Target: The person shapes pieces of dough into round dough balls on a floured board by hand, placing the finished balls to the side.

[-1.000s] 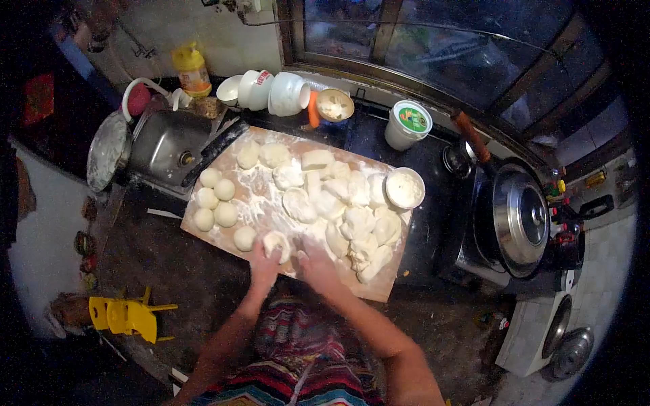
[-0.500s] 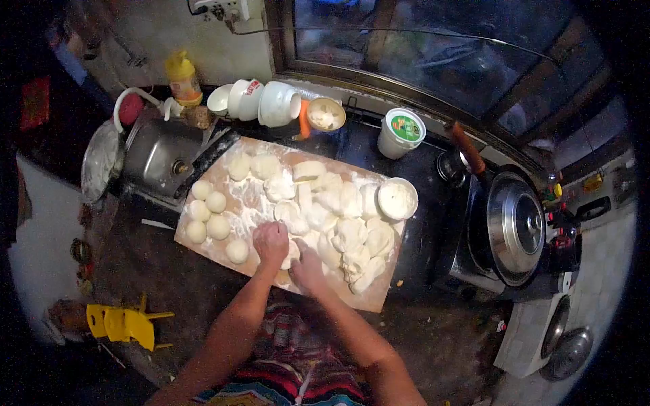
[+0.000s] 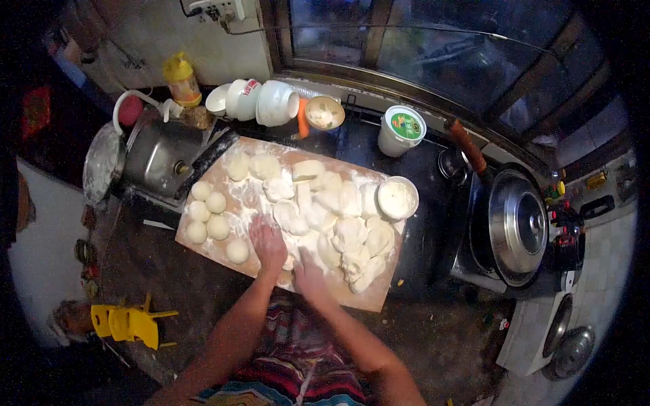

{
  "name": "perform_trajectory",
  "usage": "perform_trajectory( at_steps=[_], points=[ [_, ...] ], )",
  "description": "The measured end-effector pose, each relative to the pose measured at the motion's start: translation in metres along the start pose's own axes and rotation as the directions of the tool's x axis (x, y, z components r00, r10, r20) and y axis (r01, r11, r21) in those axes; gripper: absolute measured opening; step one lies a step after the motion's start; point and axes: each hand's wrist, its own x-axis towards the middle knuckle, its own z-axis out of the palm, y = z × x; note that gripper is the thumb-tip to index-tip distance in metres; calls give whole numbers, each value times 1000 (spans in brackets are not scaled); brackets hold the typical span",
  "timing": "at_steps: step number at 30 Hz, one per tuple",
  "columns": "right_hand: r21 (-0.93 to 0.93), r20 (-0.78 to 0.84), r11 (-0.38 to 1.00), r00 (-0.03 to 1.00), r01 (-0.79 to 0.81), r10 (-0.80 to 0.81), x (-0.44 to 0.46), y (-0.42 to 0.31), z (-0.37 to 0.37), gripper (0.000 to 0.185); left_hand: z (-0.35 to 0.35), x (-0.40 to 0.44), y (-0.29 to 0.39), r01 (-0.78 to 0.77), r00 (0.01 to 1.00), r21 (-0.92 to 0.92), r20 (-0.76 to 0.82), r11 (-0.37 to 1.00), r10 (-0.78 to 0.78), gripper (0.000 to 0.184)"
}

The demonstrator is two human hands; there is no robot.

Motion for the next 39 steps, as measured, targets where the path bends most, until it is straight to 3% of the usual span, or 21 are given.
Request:
perform_trajectory(
  at_steps=[2, 5, 6, 8, 9, 12, 15, 18, 21, 23, 24, 25, 28, 29, 32, 33, 35, 36, 37, 39],
  points=[
    [-82, 28, 996, 999, 42, -40, 7, 11, 14, 44, 14, -5, -9, 5, 996, -28, 89, 1000, -3, 46],
    [157, 210, 917, 920, -367, 332, 10, -9, -8, 42, 15, -47, -16, 102, 959, -296, 285, 950, -14, 49],
    [95, 207, 982, 969, -160, 138, 6, -4, -12, 43, 7, -58, -14, 170, 941, -394, 338, 903, -30, 50],
    [-28, 244, 964, 937, 264, -250, -16, 12, -14, 45, -49, -59, 20, 594, 776, -557, 587, 580, -231, 49],
    [-133, 342, 950, 912, 284, -225, -24, 20, -8, 50, -44, -61, 15, 460, 860, -506, 459, 730, -223, 48],
    [-161, 232, 986, 973, 40, -2, -17, 0, -8, 49, -8, -52, -3, 25, 998, -158, 63, 987, -16, 46],
    [101, 11, 995, 1000, -13, 12, 3, 2, -1, 48, -6, -13, 3, 123, 992, -64, 36, 990, -120, 45],
    [-104, 33, 994, 999, 22, -19, 11, 18, 10, 48, -1, -17, 1, 74, 997, -89, 27, 993, -71, 43],
    [-82, 106, 996, 994, -21, 29, 0, 5, -5, 47, -37, -46, 20, 359, 885, -448, 442, 819, -146, 42],
    [-68, 132, 982, 977, 174, -164, -15, -3, -8, 48, -32, -79, 10, 424, 845, -418, 502, 804, -185, 42],
    [-59, 142, 962, 956, 268, -258, -24, -3, -6, 48, -30, -81, 12, 416, 862, -329, 439, 848, -253, 43],
    [-161, 167, 958, 963, 238, -211, -28, 6, 8, 47, -31, -81, 16, 420, 872, -234, 372, 877, -318, 44],
    [-6, 77, 1000, 997, 16, -16, -13, 6, 2, 48, -18, -38, 3, 180, 972, -100, 173, 979, -161, 45],
    [-49, 53, 998, 997, 51, -48, -4, 13, 6, 49, -9, -23, 1, 159, 980, -31, 122, 987, -154, 45],
    [-84, 92, 976, 974, -199, 206, 9, 6, 16, 49, -6, -6, 0, 80, 995, 41, 59, 996, -82, 42],
    [110, 154, 938, 938, -329, 311, 10, 0, 14, 46, -14, -7, 5, 124, 984, -128, 146, 984, -105, 42],
    [134, 175, 939, 940, -317, 292, 4, -22, -3, 45, -38, -17, 17, 229, 943, -436, 321, 870, -88, 42],
    [148, 189, 936, 938, -321, 292, -1, -27, -8, 45, -28, -38, 9, 404, 897, -566, 398, 719, -192, 41],
    [81, 153, 994, 986, -79, 66, -5, -19, -9, 44, -9, -65, -4, 555, 829, -654, 487, 514, -275, 40],
    [-66, 134, 917, 914, 394, -383, -24, 5, 0, 44, -10, -81, -4, 662, 746, -649, 529, 374, -404, 41]
  ],
)
